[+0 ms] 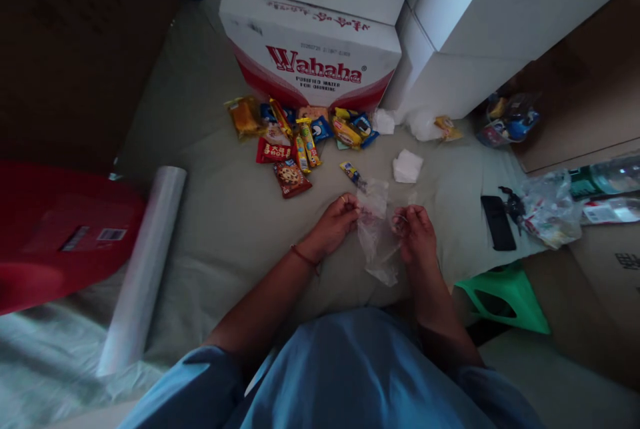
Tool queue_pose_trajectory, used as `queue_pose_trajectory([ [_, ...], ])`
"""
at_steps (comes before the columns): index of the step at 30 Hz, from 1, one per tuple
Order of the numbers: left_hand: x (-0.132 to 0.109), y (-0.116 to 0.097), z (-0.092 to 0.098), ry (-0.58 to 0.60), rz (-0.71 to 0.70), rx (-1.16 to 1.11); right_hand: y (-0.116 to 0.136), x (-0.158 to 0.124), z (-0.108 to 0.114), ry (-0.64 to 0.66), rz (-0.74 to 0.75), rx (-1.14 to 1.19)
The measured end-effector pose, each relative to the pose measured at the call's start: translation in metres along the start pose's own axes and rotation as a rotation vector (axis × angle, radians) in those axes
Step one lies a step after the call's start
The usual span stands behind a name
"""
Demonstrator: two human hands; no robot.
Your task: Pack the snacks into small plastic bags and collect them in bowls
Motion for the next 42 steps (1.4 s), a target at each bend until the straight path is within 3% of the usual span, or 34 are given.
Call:
queue_pose_trajectory([
  [5,0.001,0.006,0.002,-0.082,0.012,-0.12,0.0,0.004,0.0,-0.026,0.013,-0.022],
  [9,0.003,0.009,0.004,-0.11,-0.079,-0.07,-0.01,-0.002,-0.009,0.179,-0.125,-0.109],
  [11,0.005,0.008,0.004,-0.108,-0.143,-0.025,-0.014,-0.005,-0.01,0.227,-0.105,-0.233],
  [13,0.005,0.004,0.005,-0.131,-0.226,0.058,-0.014,-0.006,-0.009,0.181,-0.013,-0.314],
  [17,-0.001,-0.008,0.008,-0.3,-0.417,0.346,-0.008,-0.006,-0.006,0.035,0.104,-0.285],
  [22,-0.008,-0.003,0.0,-0.166,-0.245,0.592,0.002,-0.009,-0.01,-0.041,0.112,-0.232],
  [27,-0.008,0.005,-0.004,-0.237,-0.179,0.758,-0.001,-0.013,-0.016,0.014,0.134,-0.208],
  [31,-0.009,0.008,0.0,-0.167,-0.043,0.587,-0.002,-0.013,-0.012,0.074,0.117,-0.196],
  [36,-0.031,0.003,0.016,-0.256,0.071,0.097,0.001,-0.006,0.013,0.034,0.02,-0.1],
  [42,-0.054,-0.006,0.024,-0.43,-0.031,-0.23,-0.015,0.006,0.031,0.054,-0.138,0.118],
])
Point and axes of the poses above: each hand's wrist, its own x-axis towards the middle knuckle, its own z-axis out of the back of the hand, y = z × x, the point moved 3 cm from there along x, towards the middle knuckle, and after that the axes turned 15 degrees about -x, right-handed, at the moved point
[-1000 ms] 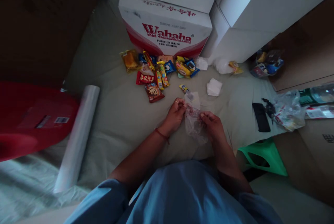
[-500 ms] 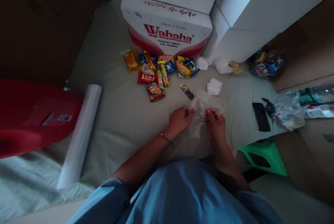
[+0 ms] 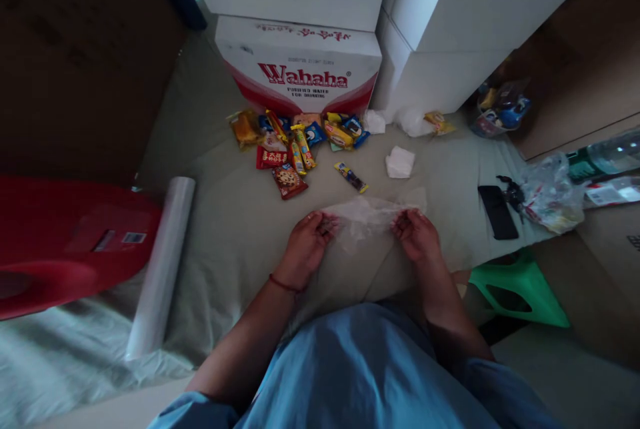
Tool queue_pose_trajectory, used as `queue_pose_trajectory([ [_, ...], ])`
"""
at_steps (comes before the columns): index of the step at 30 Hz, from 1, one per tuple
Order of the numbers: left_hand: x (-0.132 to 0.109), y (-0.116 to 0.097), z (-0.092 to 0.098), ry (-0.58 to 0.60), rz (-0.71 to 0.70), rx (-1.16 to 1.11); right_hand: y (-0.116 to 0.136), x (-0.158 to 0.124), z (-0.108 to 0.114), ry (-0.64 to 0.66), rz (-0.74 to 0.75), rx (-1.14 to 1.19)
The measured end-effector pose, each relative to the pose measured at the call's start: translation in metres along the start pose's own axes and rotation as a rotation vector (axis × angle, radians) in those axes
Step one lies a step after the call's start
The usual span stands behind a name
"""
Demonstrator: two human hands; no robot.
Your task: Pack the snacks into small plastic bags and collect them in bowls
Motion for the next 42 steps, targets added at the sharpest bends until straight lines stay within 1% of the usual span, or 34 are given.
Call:
queue_pose_trajectory([
  [2,-0.003,-0.004,0.001,-0.059,0.037,-0.098,-0.004,0.004,0.001,0.047,-0.046,-0.001],
  [4,-0.006,-0.01,0.003,-0.073,0.096,-0.138,-0.004,0.007,0.0,0.129,-0.105,-0.061],
  [6,-0.011,-0.02,0.008,-0.082,0.112,-0.057,-0.001,0.01,0.002,0.203,-0.148,-0.178],
  [7,-0.014,-0.026,0.012,-0.099,0.082,0.045,0.002,0.012,0.004,0.217,-0.147,-0.261],
  [9,-0.021,-0.039,0.023,-0.167,-0.063,0.393,0.008,0.018,0.008,0.217,-0.077,-0.484],
  [11,-0.03,-0.048,0.031,-0.239,-0.219,0.743,0.013,0.024,0.012,0.214,0.062,-0.728],
  [13,-0.039,-0.051,0.035,-0.312,-0.382,0.99,0.015,0.029,0.014,0.227,0.201,-0.918],
  [14,-0.043,-0.051,0.035,-0.325,-0.487,1.092,0.015,0.032,0.014,0.24,0.249,-0.982],
  [16,-0.049,-0.046,0.027,-0.272,-0.737,1.312,0.013,0.035,0.014,0.265,0.303,-1.058],
  [18,-0.052,-0.038,0.014,-0.152,-0.955,1.503,0.011,0.037,0.012,0.289,0.334,-1.098],
  [20,-0.049,-0.031,0.004,-0.048,-1.076,1.603,0.011,0.038,0.011,0.303,0.37,-1.119],
  [22,-0.044,-0.025,-0.005,0.062,-1.158,1.716,0.011,0.04,0.01,0.305,0.404,-1.131],
  [24,-0.036,-0.019,-0.009,0.244,-1.149,1.847,0.013,0.042,0.01,0.284,0.43,-1.143],
  [26,-0.03,-0.012,-0.007,0.45,-1.046,1.939,0.016,0.046,0.012,0.244,0.448,-1.155],
  [27,-0.027,-0.01,-0.004,0.52,-0.978,1.965,0.017,0.049,0.013,0.223,0.457,-1.162],
  [28,-0.025,-0.01,-0.002,0.553,-0.915,1.98,0.019,0.051,0.014,0.205,0.469,-1.168],
  [29,-0.024,-0.011,0.001,0.549,-0.862,1.99,0.021,0.054,0.015,0.193,0.481,-1.173],
  [30,-0.023,-0.013,0.004,0.511,-0.82,1.995,0.023,0.056,0.016,0.188,0.495,-1.177],
  [33,-0.022,-0.024,0.008,0.34,-0.718,2.01,0.026,0.063,0.017,0.171,0.543,-1.197],
  [35,-0.023,-0.029,0.01,0.274,-0.665,2.027,0.027,0.067,0.018,0.142,0.561,-1.232],
  [39,-0.023,-0.027,0.016,0.228,-0.646,2.047,0.032,0.073,0.02,0.079,0.567,-1.368],
  [41,-0.022,-0.025,0.019,0.216,-0.656,2.034,0.042,0.077,0.016,0.018,0.627,-1.422],
  [42,-0.022,-0.025,0.02,0.213,-0.661,2.025,0.05,0.08,0.011,-0.011,0.67,-1.434],
])
Point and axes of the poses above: each hand's wrist, its own x-axis towards the middle knuckle, its own z-axis out of the back of the hand, y = z × x, the point moved 3 cm from there along x, towards the middle knuckle, and after that the axes turned 15 degrees about -x, right-handed, at the moved point
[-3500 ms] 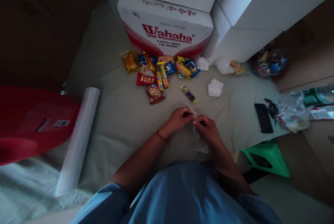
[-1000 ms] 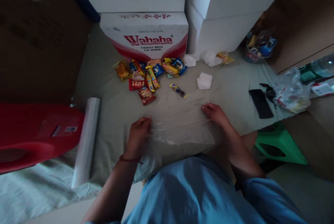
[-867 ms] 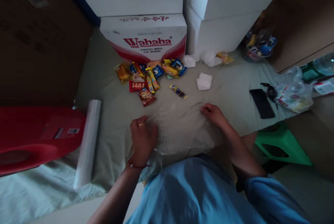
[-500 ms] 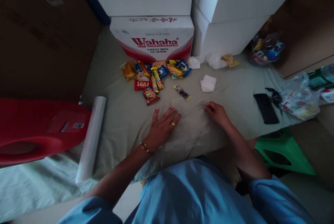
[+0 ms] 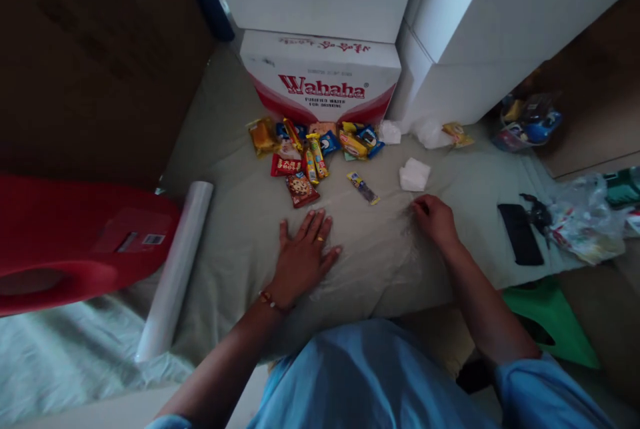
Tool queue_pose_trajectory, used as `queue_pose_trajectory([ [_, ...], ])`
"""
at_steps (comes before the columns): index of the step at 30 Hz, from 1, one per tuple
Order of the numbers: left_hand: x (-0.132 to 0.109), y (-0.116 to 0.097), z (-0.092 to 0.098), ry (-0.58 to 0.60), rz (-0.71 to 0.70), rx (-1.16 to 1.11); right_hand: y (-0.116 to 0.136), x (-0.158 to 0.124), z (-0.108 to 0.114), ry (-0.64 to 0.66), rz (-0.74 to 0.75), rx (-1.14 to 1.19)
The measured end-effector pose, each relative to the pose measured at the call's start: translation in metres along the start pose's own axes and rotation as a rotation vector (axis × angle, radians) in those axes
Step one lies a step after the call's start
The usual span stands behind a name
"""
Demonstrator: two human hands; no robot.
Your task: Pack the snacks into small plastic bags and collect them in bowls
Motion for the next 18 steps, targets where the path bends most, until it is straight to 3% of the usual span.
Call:
queue_pose_trajectory([
  [5,-0.001,0.0,0.003,-0.01,-0.009,-0.033,0.053,0.067,0.007,-0.098,0.121,0.002],
  [9,0.0,0.001,0.005,-0.014,-0.017,-0.042,0.112,0.128,-0.017,-0.165,0.1,-0.007],
  [11,-0.001,0.001,0.004,-0.027,-0.015,-0.042,0.132,0.148,-0.03,-0.123,0.096,-0.021],
  [14,-0.007,0.002,0.001,-0.048,-0.004,-0.048,0.143,0.154,-0.033,-0.063,0.123,-0.032],
  [18,-0.018,0.002,-0.001,-0.075,0.016,-0.068,0.13,0.11,0.002,-0.197,0.278,0.017],
])
Point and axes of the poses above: each hand's wrist, its own x-axis towards the middle knuckle, its own z-axis out of the back of the hand, y = z × x, the point moved 3 cm from there along x, towards the middle knuckle, and after that the axes turned 15 degrees about -x, right-handed, at the moved point
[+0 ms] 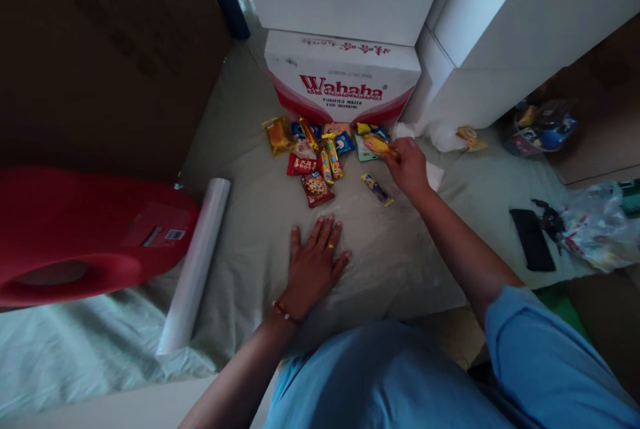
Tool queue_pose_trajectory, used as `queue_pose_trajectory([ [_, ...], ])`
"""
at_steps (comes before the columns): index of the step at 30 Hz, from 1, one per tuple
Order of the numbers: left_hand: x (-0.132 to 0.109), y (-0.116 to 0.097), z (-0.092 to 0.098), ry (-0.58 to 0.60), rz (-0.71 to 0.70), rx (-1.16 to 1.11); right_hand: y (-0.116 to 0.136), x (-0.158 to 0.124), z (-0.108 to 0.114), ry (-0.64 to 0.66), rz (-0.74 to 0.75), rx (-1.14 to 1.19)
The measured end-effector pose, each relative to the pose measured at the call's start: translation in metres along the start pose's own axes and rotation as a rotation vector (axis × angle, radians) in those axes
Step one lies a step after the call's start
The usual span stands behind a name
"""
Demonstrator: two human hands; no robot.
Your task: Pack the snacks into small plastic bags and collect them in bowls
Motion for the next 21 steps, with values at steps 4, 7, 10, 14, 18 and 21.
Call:
queue_pose_trajectory([
  [4,-0.004,0.0,0.0,-0.007,0.001,-0.017,0.0,-0.073,0.033,0.016,0.208,0.066],
  [7,-0.003,0.0,0.0,0.006,-0.002,-0.003,-0.001,-0.125,0.024,0.169,0.341,0.08],
  [10,-0.002,0.001,0.001,0.005,0.014,0.012,-0.006,-0.157,0.013,0.283,0.431,0.109],
  [14,-0.005,0.0,0.002,0.009,0.031,0.034,-0.009,-0.165,0.023,0.33,0.524,0.15],
  [18,-0.012,-0.008,-0.001,0.022,0.044,0.062,0.005,-0.154,0.029,0.387,0.517,0.089],
  [21,-0.016,-0.013,-0.004,0.012,0.068,0.078,0.013,-0.147,0.025,0.47,0.5,0.016],
])
Point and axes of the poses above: each hand's wrist, its own x-axis towards the middle knuckle, its own z-axis out of the back of the hand, y = z × x, the point moved 3 cm from there along x, towards the middle knuckle, and after that the axes turned 15 degrees about -x, right-handed, at the moved point
